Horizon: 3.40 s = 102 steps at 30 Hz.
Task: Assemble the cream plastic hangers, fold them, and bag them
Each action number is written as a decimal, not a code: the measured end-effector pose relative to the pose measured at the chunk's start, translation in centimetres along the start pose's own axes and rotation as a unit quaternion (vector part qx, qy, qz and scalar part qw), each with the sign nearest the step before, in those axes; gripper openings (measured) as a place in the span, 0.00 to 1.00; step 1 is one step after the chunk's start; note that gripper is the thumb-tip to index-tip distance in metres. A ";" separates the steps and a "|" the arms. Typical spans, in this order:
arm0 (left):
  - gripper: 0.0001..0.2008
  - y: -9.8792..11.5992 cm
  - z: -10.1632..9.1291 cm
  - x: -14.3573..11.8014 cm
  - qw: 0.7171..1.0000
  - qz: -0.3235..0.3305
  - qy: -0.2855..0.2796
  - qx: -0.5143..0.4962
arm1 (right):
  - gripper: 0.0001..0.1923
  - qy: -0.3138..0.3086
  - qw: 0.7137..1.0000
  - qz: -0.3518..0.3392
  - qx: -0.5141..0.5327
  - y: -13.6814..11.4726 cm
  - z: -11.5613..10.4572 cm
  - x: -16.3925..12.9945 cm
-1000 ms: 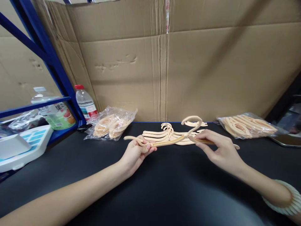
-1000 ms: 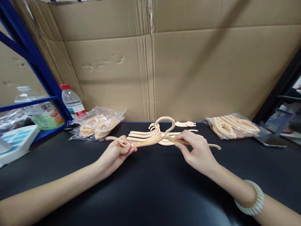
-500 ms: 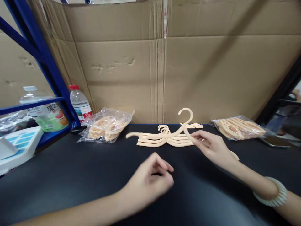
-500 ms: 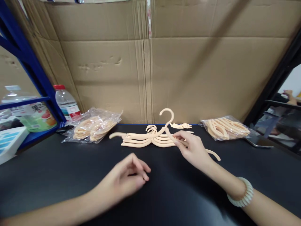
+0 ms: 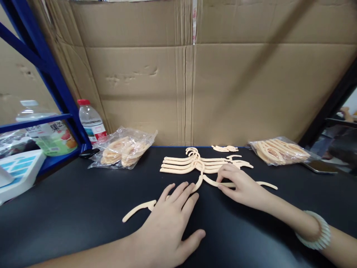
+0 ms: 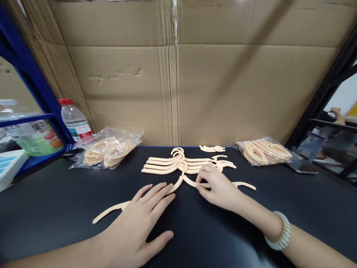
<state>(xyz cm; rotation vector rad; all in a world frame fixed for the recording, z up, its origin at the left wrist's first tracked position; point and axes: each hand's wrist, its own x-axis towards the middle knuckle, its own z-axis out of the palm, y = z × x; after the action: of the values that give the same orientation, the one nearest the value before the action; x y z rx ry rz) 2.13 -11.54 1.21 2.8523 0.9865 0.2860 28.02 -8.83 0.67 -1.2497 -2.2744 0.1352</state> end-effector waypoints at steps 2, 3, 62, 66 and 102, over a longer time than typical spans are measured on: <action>0.30 0.0 0.0 0.1 1.000 -0.014 0.002 0.008 | 0.05 -0.001 1.000 0.002 -0.007 0.1 0.2 -0.2; 0.30 -0.1 0.0 0.2 1.000 -0.020 0.003 0.011 | 0.09 -0.007 1.000 0.004 -0.010 0.2 0.3 -0.3; 0.20 -2.0 0.5 1.7 0.997 0.020 0.050 0.059 | 0.06 -0.038 0.995 0.073 0.056 0.8 -0.2 0.3; 0.19 -2.0 0.5 1.6 0.996 0.024 0.054 0.061 | 0.06 -0.046 0.991 0.101 0.069 1.0 -0.3 0.3; 0.16 -2.4 0.8 1.5 0.986 0.134 0.097 -0.022 | 0.15 0.071 0.986 0.100 -0.115 14.2 -3.3 0.7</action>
<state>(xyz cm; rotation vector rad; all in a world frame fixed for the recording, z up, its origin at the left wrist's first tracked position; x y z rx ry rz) 1.97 -8.78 0.25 2.9570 0.6094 0.6104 40.05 -0.74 -0.94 -1.5531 -2.0845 -0.1457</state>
